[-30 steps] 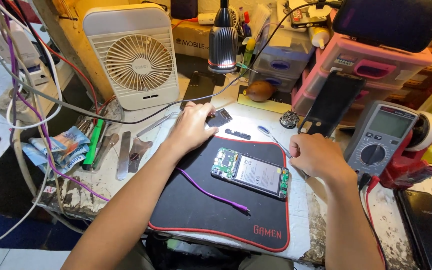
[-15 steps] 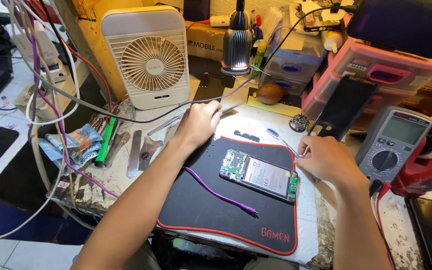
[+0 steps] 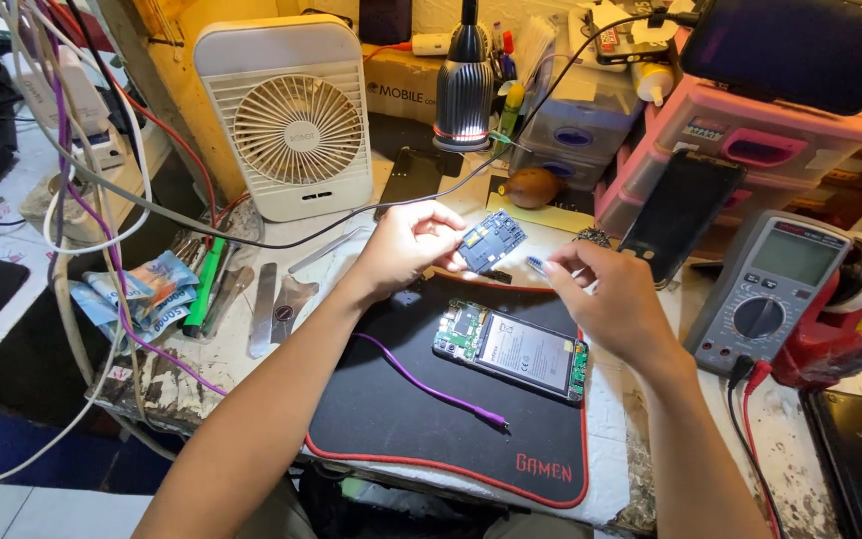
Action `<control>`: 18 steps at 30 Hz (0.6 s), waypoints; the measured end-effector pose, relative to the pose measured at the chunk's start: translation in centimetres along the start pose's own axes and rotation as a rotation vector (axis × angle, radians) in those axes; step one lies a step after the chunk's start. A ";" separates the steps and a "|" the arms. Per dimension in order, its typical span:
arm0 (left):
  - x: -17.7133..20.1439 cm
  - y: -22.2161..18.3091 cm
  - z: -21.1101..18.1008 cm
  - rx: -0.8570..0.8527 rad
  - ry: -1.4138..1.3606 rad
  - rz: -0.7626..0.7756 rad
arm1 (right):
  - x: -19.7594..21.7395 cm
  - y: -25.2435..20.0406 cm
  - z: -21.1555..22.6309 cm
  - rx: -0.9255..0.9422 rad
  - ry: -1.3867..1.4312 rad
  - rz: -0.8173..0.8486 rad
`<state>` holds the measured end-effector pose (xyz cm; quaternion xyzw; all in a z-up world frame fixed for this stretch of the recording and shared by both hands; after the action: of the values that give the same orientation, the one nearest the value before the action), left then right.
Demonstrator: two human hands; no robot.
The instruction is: Disassembling internal components of a smartphone using a small prying tool on a repair bench.
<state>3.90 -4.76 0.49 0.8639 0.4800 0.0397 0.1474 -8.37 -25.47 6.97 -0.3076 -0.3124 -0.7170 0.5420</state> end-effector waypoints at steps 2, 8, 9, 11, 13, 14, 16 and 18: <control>-0.9 -0.6 -1.2 0.013 -0.031 0.029 | -0.3 -0.3 0.7 0.008 0.024 0.003; -2.5 -1.4 -1.8 -0.004 -0.081 0.177 | -1.4 -0.2 0.2 0.098 0.059 -0.074; -2.7 -1.5 -1.8 -0.010 -0.096 0.202 | -1.3 -0.2 0.2 0.119 0.068 -0.108; -2.6 -1.3 -1.6 -0.019 -0.089 0.227 | -0.8 -0.6 0.5 0.111 0.101 -0.132; -2.6 -1.4 -1.5 -0.025 -0.082 0.251 | -0.3 -1.1 1.1 0.102 0.134 -0.153; -2.5 -1.4 -1.5 -0.025 -0.067 0.266 | -0.1 -1.3 1.9 0.119 0.160 -0.141; -2.4 -1.3 -1.3 -0.025 -0.053 0.278 | -0.1 -1.4 2.2 0.137 0.185 -0.126; -2.1 -1.2 -0.8 -0.013 -0.021 0.283 | -0.7 -1.2 1.7 0.183 0.277 -0.092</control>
<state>1.60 -5.79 1.09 0.9223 0.3517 0.0540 0.1511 -9.25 -23.49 7.33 -0.1404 -0.3125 -0.7452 0.5721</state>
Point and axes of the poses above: each hand's wrist, its own y-axis towards the middle knuckle, its own x-axis out of the back of the hand, z = x × y, the point moved 6 cm from there along y, towards the middle knuckle, and after that the axes turned 9 degrees about -x, right-handed, at the moved point
